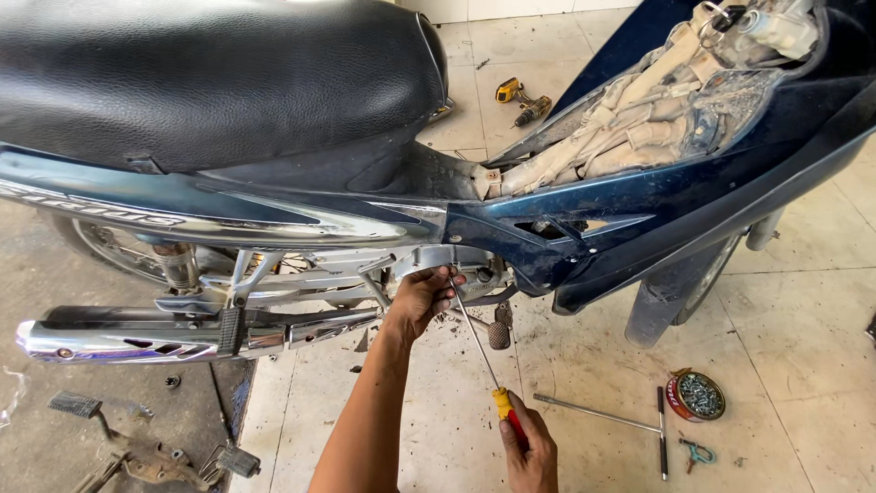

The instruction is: The person uses a screwdriver to loosen and remove screws from the rear side panel of a blue motorcycle. After detaching the panel, they move to the front of the bike and align the side panel with the body, pressing it into place to secure it.

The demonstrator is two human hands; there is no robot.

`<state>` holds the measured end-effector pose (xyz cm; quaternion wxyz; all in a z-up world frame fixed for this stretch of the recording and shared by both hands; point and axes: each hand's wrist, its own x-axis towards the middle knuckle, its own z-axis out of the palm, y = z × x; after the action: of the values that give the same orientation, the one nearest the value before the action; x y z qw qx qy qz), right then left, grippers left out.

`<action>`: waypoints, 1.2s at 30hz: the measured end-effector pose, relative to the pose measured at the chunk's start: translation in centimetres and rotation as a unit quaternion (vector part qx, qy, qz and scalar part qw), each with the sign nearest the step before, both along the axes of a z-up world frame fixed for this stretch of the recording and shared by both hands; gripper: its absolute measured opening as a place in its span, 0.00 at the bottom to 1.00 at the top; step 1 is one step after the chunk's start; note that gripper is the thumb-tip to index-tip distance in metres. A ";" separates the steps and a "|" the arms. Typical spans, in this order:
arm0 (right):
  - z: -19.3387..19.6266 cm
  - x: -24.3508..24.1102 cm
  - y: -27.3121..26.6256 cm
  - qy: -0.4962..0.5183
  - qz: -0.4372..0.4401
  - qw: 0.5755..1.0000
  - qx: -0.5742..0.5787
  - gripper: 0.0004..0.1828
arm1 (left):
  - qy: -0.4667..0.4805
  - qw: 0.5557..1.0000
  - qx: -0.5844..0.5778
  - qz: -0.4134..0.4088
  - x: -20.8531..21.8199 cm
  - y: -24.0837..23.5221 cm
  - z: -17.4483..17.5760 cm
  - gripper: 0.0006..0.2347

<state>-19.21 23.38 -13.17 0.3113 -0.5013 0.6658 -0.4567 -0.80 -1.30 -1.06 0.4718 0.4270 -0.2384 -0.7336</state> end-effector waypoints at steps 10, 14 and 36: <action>2.1 4.7 -0.1 0.005 -0.109 0.989 -0.102 0.26 | -0.065 0.996 -0.001 0.065 -2.7 -2.1 -0.8 0.09; 3.4 6.2 -0.6 -0.092 -0.110 0.990 0.007 0.31 | -0.056 0.996 -0.025 0.058 -3.5 -3.5 -2.8 0.08; 2.6 7.5 -1.5 -0.063 -0.110 0.992 -0.006 0.30 | -0.095 0.993 -0.039 0.060 -2.7 -4.2 -2.9 0.07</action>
<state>-11.69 21.86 -10.56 0.2978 -0.3968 0.6932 -0.5227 -3.53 -5.48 -3.97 0.5066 0.4895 -0.2848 -0.6501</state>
